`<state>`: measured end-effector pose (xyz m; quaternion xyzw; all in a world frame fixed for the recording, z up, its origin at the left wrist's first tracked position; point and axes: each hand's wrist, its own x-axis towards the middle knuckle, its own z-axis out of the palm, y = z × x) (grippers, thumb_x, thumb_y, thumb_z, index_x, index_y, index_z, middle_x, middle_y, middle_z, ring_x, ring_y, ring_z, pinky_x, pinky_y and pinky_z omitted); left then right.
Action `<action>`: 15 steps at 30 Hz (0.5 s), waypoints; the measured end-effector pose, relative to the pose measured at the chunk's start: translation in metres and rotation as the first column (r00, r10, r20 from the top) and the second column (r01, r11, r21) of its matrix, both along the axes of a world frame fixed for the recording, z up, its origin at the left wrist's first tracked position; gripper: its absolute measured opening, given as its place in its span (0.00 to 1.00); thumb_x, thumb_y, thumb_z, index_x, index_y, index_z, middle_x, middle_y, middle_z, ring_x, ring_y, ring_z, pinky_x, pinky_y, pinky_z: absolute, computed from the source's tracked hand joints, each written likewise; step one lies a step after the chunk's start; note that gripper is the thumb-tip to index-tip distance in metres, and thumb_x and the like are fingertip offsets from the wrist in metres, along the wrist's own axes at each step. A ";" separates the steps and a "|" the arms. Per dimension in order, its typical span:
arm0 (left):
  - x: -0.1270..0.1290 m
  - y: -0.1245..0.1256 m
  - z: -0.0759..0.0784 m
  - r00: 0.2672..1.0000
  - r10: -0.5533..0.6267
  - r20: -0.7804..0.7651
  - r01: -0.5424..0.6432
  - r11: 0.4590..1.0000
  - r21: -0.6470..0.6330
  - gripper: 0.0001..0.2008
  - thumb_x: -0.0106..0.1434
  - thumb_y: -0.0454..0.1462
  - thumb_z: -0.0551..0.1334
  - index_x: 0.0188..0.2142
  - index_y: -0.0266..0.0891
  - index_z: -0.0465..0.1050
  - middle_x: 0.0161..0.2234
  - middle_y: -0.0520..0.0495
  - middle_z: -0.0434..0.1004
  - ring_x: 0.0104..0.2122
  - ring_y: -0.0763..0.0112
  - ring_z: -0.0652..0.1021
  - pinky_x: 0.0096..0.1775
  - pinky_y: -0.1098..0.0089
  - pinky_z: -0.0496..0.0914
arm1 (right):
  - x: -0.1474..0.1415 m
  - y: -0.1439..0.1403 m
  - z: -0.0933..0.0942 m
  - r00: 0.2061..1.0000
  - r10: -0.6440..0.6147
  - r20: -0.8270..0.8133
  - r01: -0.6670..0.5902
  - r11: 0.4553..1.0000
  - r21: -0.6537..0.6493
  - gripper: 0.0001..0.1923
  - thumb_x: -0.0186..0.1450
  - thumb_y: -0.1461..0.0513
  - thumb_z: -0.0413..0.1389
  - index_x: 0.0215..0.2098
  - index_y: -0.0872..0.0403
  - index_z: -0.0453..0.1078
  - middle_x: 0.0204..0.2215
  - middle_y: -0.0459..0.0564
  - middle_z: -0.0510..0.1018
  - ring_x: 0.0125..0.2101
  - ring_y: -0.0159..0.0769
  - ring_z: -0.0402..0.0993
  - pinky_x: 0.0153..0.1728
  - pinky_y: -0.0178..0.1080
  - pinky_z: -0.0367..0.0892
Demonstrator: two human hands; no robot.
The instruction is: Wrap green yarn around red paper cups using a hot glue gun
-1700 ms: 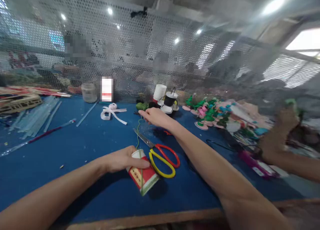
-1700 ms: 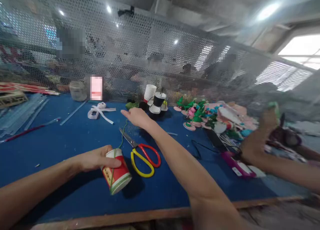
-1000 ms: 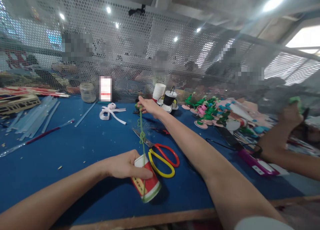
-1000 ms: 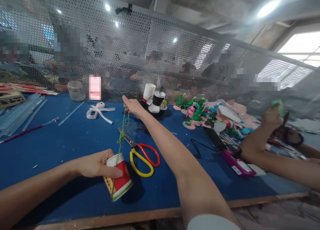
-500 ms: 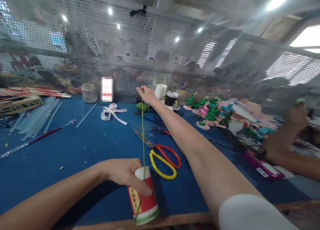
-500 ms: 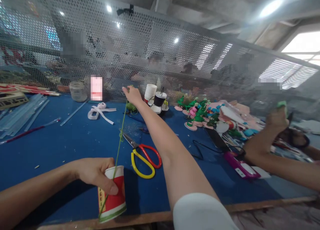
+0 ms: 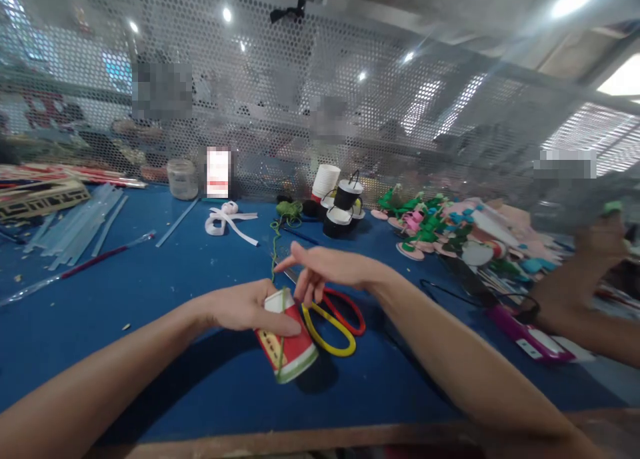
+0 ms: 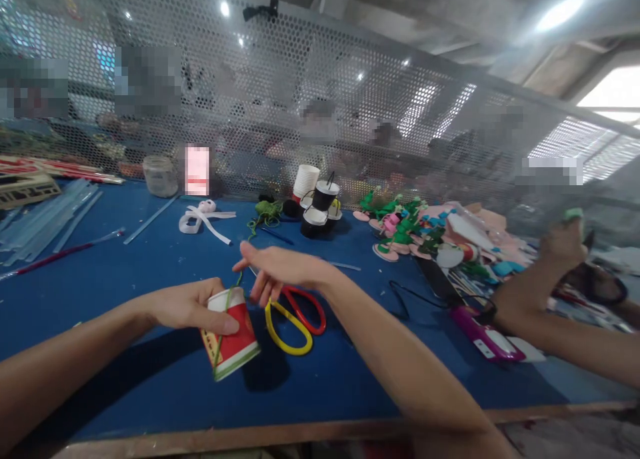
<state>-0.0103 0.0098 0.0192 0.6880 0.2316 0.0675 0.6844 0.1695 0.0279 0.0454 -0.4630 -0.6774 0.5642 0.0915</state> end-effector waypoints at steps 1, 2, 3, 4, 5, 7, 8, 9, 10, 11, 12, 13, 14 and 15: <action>0.000 0.000 0.002 1.000 0.004 0.008 -0.004 1.000 0.000 0.14 0.50 0.46 0.64 0.25 0.36 0.77 0.21 0.51 0.77 0.20 0.76 0.73 0.28 0.76 0.67 | 0.000 -0.009 -0.005 0.999 0.011 -0.039 -0.012 1.000 -0.018 0.35 0.60 0.41 0.36 0.44 0.56 0.70 0.22 0.51 0.77 0.21 0.32 0.73 0.24 0.32 0.66; 0.001 0.000 0.003 1.000 0.005 0.010 -0.005 1.000 -0.009 0.14 0.50 0.46 0.64 0.25 0.37 0.77 0.21 0.51 0.77 0.21 0.75 0.73 0.29 0.76 0.68 | -0.001 -0.014 -0.011 0.996 0.017 -0.087 -0.018 1.000 -0.016 0.33 0.61 0.42 0.38 0.42 0.56 0.72 0.25 0.52 0.78 0.26 0.33 0.74 0.27 0.33 0.67; 0.001 -0.001 0.003 1.000 0.001 0.004 -0.001 1.000 -0.024 0.14 0.50 0.46 0.64 0.26 0.37 0.77 0.22 0.51 0.77 0.22 0.74 0.74 0.30 0.75 0.68 | -0.004 -0.015 -0.015 0.991 0.008 -0.136 -0.009 1.000 -0.005 0.32 0.61 0.43 0.38 0.39 0.56 0.73 0.29 0.53 0.78 0.31 0.34 0.73 0.31 0.34 0.67; 0.002 -0.002 0.002 1.000 -0.009 -0.006 0.009 0.999 -0.043 0.13 0.50 0.46 0.65 0.26 0.37 0.77 0.22 0.50 0.77 0.23 0.73 0.74 0.31 0.74 0.68 | -0.007 -0.012 -0.019 0.982 -0.020 -0.190 0.021 1.000 0.003 0.32 0.62 0.43 0.38 0.37 0.57 0.74 0.32 0.54 0.78 0.34 0.35 0.73 0.34 0.35 0.67; 0.003 -0.003 0.001 1.000 -0.021 -0.018 0.019 0.998 -0.061 0.13 0.50 0.45 0.64 0.26 0.36 0.77 0.22 0.50 0.77 0.23 0.73 0.75 0.32 0.74 0.69 | -0.011 -0.004 -0.021 0.969 -0.060 -0.240 0.066 0.998 0.014 0.32 0.62 0.44 0.38 0.36 0.57 0.74 0.36 0.55 0.77 0.37 0.35 0.72 0.36 0.35 0.67; 0.003 -0.004 -0.002 0.999 -0.026 -0.035 0.023 0.996 -0.087 0.13 0.50 0.45 0.64 0.25 0.36 0.77 0.22 0.50 0.77 0.23 0.72 0.75 0.32 0.73 0.69 | -0.018 0.020 -0.021 0.937 -0.159 -0.311 0.203 0.972 0.115 0.32 0.64 0.45 0.37 0.36 0.59 0.73 0.39 0.56 0.76 0.38 0.34 0.71 0.37 0.34 0.67; 0.004 -0.003 -0.003 0.999 -0.008 -0.035 0.004 0.996 -0.093 0.13 0.50 0.45 0.64 0.25 0.35 0.76 0.21 0.50 0.77 0.23 0.72 0.75 0.31 0.73 0.68 | -0.021 0.036 -0.019 0.914 -0.219 -0.340 0.299 0.933 0.202 0.31 0.64 0.46 0.37 0.38 0.60 0.71 0.41 0.57 0.75 0.38 0.33 0.71 0.36 0.33 0.67; 0.004 -0.002 -0.005 0.999 0.037 -0.028 -0.039 0.995 -0.096 0.13 0.49 0.44 0.65 0.24 0.35 0.76 0.21 0.50 0.77 0.22 0.72 0.74 0.30 0.73 0.68 | -0.022 0.051 -0.017 0.888 -0.285 -0.362 0.400 0.866 0.299 0.30 0.65 0.47 0.36 0.39 0.59 0.70 0.42 0.56 0.74 0.38 0.31 0.71 0.36 0.32 0.67; 0.003 -0.001 -0.007 0.995 0.097 -0.017 -0.099 0.990 -0.103 0.13 0.48 0.44 0.65 0.23 0.34 0.76 0.20 0.50 0.76 0.21 0.73 0.74 0.29 0.74 0.68 | -0.023 0.067 -0.014 0.878 -0.332 -0.344 0.456 0.798 0.394 0.29 0.66 0.48 0.35 0.41 0.59 0.69 0.43 0.56 0.74 0.38 0.30 0.72 0.35 0.31 0.67; 0.003 0.001 -0.009 0.984 0.177 0.000 -0.176 0.977 -0.119 0.12 0.47 0.43 0.66 0.22 0.34 0.75 0.20 0.50 0.76 0.20 0.74 0.73 0.28 0.74 0.67 | -0.022 0.080 -0.011 0.895 -0.361 -0.261 0.445 0.749 0.491 0.28 0.66 0.49 0.34 0.42 0.58 0.68 0.42 0.55 0.74 0.36 0.29 0.72 0.33 0.30 0.67; 0.004 0.003 -0.010 0.964 0.266 0.017 -0.261 0.954 -0.145 0.12 0.46 0.43 0.67 0.21 0.34 0.75 0.20 0.50 0.76 0.20 0.75 0.73 0.27 0.75 0.67 | -0.021 0.091 -0.009 0.916 -0.386 -0.110 0.376 0.731 0.569 0.26 0.66 0.49 0.34 0.41 0.56 0.67 0.38 0.53 0.76 0.32 0.28 0.73 0.31 0.30 0.67; 0.004 0.006 -0.011 0.939 0.341 0.033 -0.330 0.926 -0.181 0.12 0.45 0.42 0.67 0.21 0.33 0.74 0.20 0.50 0.76 0.20 0.76 0.73 0.27 0.75 0.66 | -0.019 0.098 -0.007 0.919 -0.391 -0.046 0.345 0.743 0.573 0.24 0.65 0.49 0.40 0.38 0.57 0.69 0.31 0.53 0.78 0.26 0.30 0.73 0.27 0.32 0.67; 0.004 0.008 -0.012 0.909 0.415 0.046 -0.396 0.892 -0.219 0.12 0.45 0.41 0.68 0.20 0.32 0.74 0.20 0.49 0.76 0.20 0.76 0.73 0.27 0.75 0.66 | -0.015 0.102 -0.004 0.917 -0.399 0.023 0.311 0.748 0.587 0.21 0.63 0.49 0.45 0.32 0.57 0.70 0.24 0.51 0.77 0.22 0.31 0.72 0.24 0.32 0.66; 0.005 0.010 -0.013 0.875 0.482 0.050 -0.456 0.854 -0.250 0.12 0.44 0.41 0.68 0.20 0.32 0.73 0.20 0.48 0.76 0.20 0.76 0.73 0.27 0.75 0.66 | -0.011 0.102 -0.002 0.910 -0.408 0.074 0.288 0.750 0.596 0.19 0.62 0.50 0.49 0.27 0.57 0.69 0.19 0.50 0.75 0.18 0.31 0.70 0.23 0.33 0.64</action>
